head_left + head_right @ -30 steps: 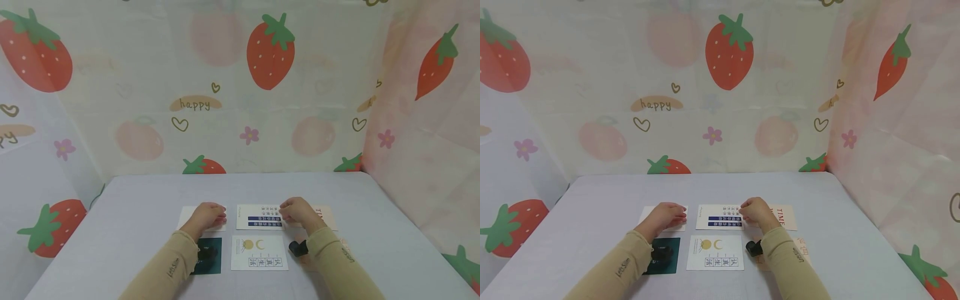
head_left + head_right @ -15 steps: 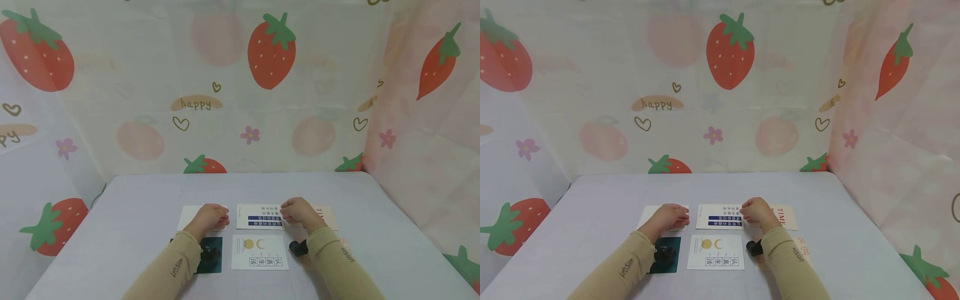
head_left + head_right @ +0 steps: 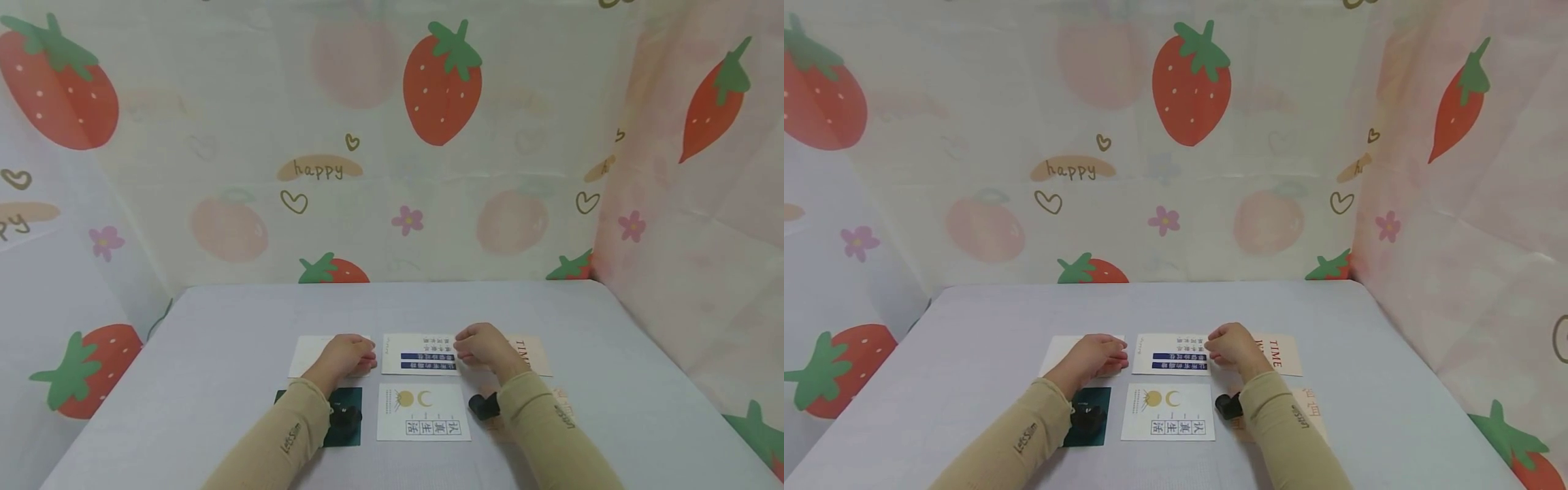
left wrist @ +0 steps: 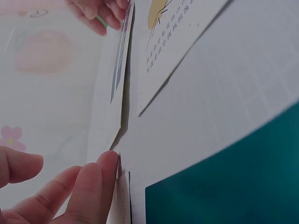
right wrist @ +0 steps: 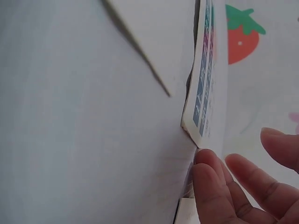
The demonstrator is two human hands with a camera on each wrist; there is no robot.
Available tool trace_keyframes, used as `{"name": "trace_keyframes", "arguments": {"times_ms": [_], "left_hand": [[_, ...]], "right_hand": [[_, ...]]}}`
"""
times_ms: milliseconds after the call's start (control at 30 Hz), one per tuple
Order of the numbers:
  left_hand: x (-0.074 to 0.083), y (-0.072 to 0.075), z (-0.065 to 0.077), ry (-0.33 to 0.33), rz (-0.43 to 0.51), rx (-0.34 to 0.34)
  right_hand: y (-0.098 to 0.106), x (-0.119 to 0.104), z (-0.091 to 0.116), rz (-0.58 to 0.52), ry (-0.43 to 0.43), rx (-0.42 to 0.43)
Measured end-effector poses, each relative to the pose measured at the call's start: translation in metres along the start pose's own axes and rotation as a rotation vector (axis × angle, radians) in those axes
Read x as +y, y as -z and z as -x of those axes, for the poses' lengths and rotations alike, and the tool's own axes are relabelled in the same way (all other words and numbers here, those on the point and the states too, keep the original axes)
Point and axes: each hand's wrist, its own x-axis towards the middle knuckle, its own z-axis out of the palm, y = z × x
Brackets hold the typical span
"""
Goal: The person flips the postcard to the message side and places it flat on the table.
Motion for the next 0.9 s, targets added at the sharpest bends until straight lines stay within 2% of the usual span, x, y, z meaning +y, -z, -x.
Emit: {"name": "trace_keyframes", "arguments": {"times_ms": [533, 700, 900], "left_hand": [[0.0005, -0.0008, -0.0032, 0.01, -0.006, 0.011], [0.0017, -0.002, -0.003, 0.026, 0.0, 0.007], [-0.001, -0.0038, -0.0046, 0.008, -0.07, 0.016]], "right_hand": [[-0.008, -0.0016, -0.0018, 0.015, -0.01, 0.021], [-0.0083, 0.0, -0.0017, 0.028, 0.016, 0.017], [-0.0094, 0.0009, -0.0026, 0.022, 0.03, 0.019]]}}
